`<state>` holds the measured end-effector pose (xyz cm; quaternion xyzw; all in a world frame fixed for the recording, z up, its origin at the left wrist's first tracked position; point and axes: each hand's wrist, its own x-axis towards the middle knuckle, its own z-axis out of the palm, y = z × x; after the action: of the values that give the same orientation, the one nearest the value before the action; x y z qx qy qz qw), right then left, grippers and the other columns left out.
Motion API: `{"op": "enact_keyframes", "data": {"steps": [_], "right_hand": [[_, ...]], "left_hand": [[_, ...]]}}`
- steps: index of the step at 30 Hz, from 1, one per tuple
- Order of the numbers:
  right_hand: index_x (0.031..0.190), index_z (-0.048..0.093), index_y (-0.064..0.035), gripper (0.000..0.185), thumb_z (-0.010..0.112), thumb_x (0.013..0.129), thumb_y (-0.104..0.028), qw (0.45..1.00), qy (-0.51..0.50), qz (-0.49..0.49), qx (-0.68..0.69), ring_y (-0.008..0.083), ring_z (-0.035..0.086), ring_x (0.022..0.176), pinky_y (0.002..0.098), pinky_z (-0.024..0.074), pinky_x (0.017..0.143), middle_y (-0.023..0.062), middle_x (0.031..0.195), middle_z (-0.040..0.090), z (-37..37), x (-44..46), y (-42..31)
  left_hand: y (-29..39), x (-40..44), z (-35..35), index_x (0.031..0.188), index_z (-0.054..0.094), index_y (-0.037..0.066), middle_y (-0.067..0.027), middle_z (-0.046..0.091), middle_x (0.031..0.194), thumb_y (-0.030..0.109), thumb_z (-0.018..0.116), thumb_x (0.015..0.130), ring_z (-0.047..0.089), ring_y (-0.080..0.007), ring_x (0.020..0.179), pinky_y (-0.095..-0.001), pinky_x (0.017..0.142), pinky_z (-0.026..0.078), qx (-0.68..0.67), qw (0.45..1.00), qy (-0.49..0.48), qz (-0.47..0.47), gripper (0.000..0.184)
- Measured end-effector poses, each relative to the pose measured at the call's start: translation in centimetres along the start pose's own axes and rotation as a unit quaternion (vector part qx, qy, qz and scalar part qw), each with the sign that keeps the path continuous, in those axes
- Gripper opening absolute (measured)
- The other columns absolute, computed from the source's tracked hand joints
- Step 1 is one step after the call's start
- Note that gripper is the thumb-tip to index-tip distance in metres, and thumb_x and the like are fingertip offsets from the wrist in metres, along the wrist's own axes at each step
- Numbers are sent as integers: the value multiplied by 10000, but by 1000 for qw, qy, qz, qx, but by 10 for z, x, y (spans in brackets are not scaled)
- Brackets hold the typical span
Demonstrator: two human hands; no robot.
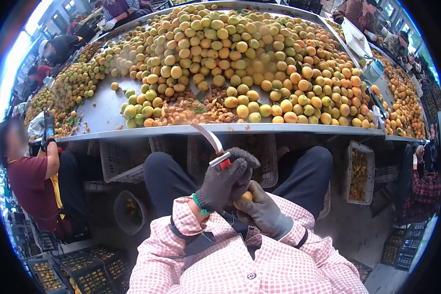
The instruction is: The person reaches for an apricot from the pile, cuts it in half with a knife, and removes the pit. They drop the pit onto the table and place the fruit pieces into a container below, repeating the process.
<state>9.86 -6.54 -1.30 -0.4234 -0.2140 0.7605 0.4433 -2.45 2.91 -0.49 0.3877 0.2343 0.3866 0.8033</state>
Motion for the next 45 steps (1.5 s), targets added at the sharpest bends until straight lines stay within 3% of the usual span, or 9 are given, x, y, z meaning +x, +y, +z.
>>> {"op": "enact_keyframes", "data": {"steps": [13, 15, 19, 25, 27, 34, 37, 39, 45], "right_hand": [[1204, 401, -60, 287, 520, 944, -85, 999, 2, -43, 8, 77, 533, 708, 205, 465, 611, 72, 989, 557, 4, -2, 1], [1229, 340, -60, 337, 480, 928, -1, 938, 15, -278, -207, 59, 476, 579, 197, 390, 489, 63, 904, 509, 4, 8, 17], [1224, 341, -54, 333, 446, 921, 37, 920, 26, -303, -246, 60, 483, 580, 208, 398, 493, 67, 893, 508, 0, 14, 22], [1223, 397, -48, 291, 482, 944, -54, 840, 45, -398, -367, 129, 543, 657, 266, 457, 566, 93, 917, 541, -11, 24, 14], [1203, 439, -49, 324, 562, 928, -169, 734, 72, -471, -484, 247, 572, 730, 324, 481, 645, 125, 934, 548, -14, 28, 5], [1155, 453, -46, 428, 606, 894, -349, 712, 13, -433, -552, 309, 592, 822, 350, 485, 692, 139, 915, 557, -28, 38, 8], [1127, 457, -44, 447, 530, 920, -433, 731, 25, -505, -458, 248, 603, 785, 323, 482, 634, 105, 886, 567, -14, 43, 9], [1128, 461, -50, 467, 479, 933, -474, 927, 9, -277, -252, 176, 604, 744, 278, 477, 590, 71, 881, 574, -3, 30, 8], [1121, 494, -72, 410, 515, 932, -436, 974, 70, -18, 216, 151, 613, 733, 251, 490, 568, 77, 944, 606, -30, 59, 3]], "left_hand": [[8, 1, 1, 971, 581, 4, -41, 519, 690, 204, 609, 912, 415, -88, 493, -239, 418, 363, -157, 982, -30, 104, 210], [9, -2, 9, 958, 582, 11, -32, 506, 668, 203, 600, 918, 404, -85, 482, -237, 411, 353, -174, 980, -8, 92, 197], [7, 0, 11, 930, 579, 34, -4, 453, 593, 207, 568, 937, 368, -80, 448, -228, 389, 308, -187, 980, 39, 55, 173], [3, 12, 16, 925, 571, 62, 35, 371, 550, 249, 520, 962, 335, -69, 424, -223, 380, 264, -166, 969, 179, 44, 197], [6, 14, 13, 936, 567, 67, 44, 351, 545, 255, 512, 965, 319, -63, 419, -222, 380, 260, -185, 967, 175, 23, 198], [4, 22, -1, 955, 547, 72, 71, 313, 536, 278, 493, 972, 279, -49, 406, -224, 375, 239, -242, 954, 175, -43, 213], [12, 26, -6, 945, 543, 71, 75, 310, 535, 279, 494, 970, 273, -45, 405, -217, 374, 229, -218, 949, 220, -64, 215], [8, 30, -17, 904, 529, 87, 76, 297, 521, 276, 513, 960, 254, -47, 390, -220, 363, 215, -247, 943, 218, -53, 198], [22, 24, -53, 931, 531, 69, 73, 291, 561, 274, 477, 979, 257, -36, 406, -212, 367, 220, -293, 937, 184, 45, 218]]}}
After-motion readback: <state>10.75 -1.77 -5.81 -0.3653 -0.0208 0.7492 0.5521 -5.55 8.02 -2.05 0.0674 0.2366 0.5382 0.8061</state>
